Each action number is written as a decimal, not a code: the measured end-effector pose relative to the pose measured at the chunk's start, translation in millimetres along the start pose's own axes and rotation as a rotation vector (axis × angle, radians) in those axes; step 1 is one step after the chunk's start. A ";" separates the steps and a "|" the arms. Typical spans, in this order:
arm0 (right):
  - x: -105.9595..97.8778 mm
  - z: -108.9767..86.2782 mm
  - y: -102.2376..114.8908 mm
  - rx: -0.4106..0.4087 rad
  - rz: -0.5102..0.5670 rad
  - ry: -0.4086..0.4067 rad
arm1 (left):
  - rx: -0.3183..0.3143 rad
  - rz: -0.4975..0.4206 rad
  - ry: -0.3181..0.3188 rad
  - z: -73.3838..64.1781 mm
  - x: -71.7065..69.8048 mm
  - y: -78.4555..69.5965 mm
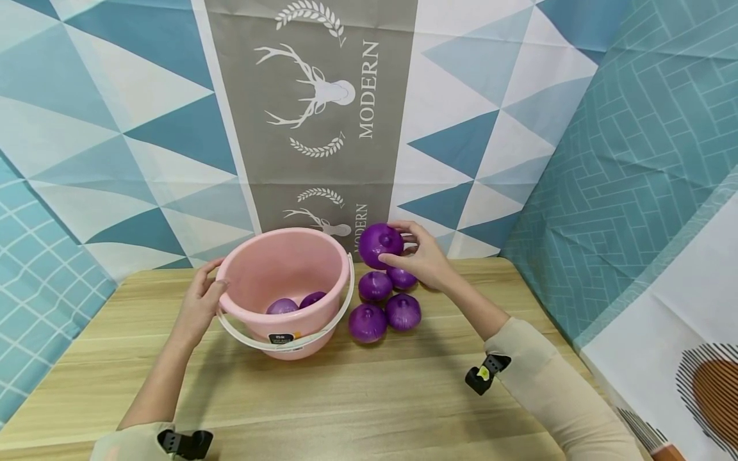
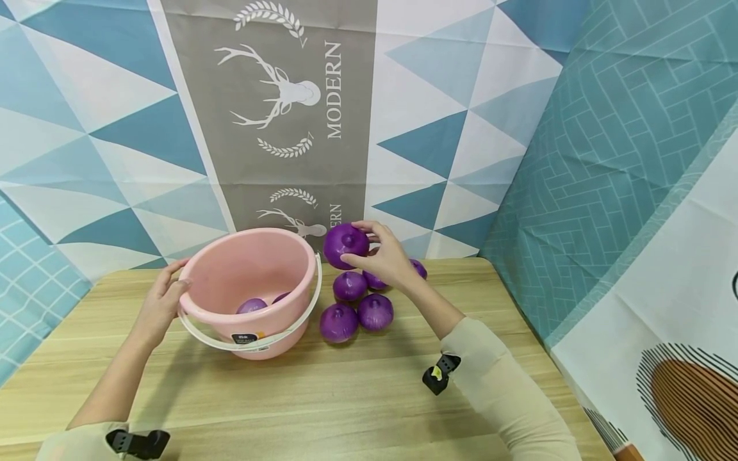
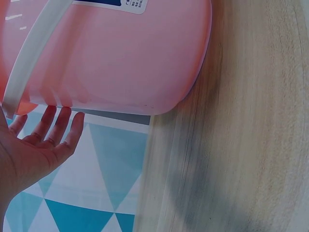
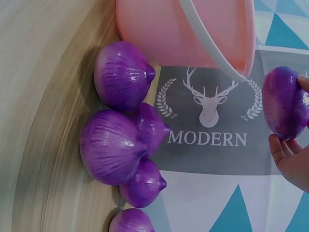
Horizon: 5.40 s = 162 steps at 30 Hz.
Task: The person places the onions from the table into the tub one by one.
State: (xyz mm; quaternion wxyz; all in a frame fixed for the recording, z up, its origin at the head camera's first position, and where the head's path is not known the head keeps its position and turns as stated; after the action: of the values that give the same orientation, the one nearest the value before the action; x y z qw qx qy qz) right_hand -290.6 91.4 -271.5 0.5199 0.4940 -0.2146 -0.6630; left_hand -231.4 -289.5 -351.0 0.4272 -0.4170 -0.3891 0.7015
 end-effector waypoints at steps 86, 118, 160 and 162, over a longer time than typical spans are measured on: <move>90.5 15.5 43.5 -0.027 0.045 0.119 | -0.003 -0.006 -0.005 -0.7 -1.0 2.0; 123.6 22.1 53.3 -0.041 0.028 0.166 | -0.008 -0.010 -0.003 -1.4 -0.2 0.5; 150.4 27.7 67.0 -0.102 -0.071 0.174 | -0.028 -0.032 -0.009 -1.4 0.6 2.0; 151.4 28.5 67.4 -0.119 -0.085 0.170 | -0.025 -0.044 -0.009 -1.4 0.4 1.1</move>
State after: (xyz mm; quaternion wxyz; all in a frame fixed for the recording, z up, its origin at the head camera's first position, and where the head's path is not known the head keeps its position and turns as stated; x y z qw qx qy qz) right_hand -279.1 -76.4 -271.1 0.5360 0.5255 -0.1090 -0.6516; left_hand -230.5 -289.2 -352.6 0.4355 -0.4106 -0.4089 0.6888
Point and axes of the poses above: each hand's wrist, its own z-axis towards the middle knuckle, its own x-axis out of the palm, y = z × x, the point moved 6 cm from there along z, towards the middle knuckle, and after that the axes turned 7 degrees about -y, right-handed, at the moved point
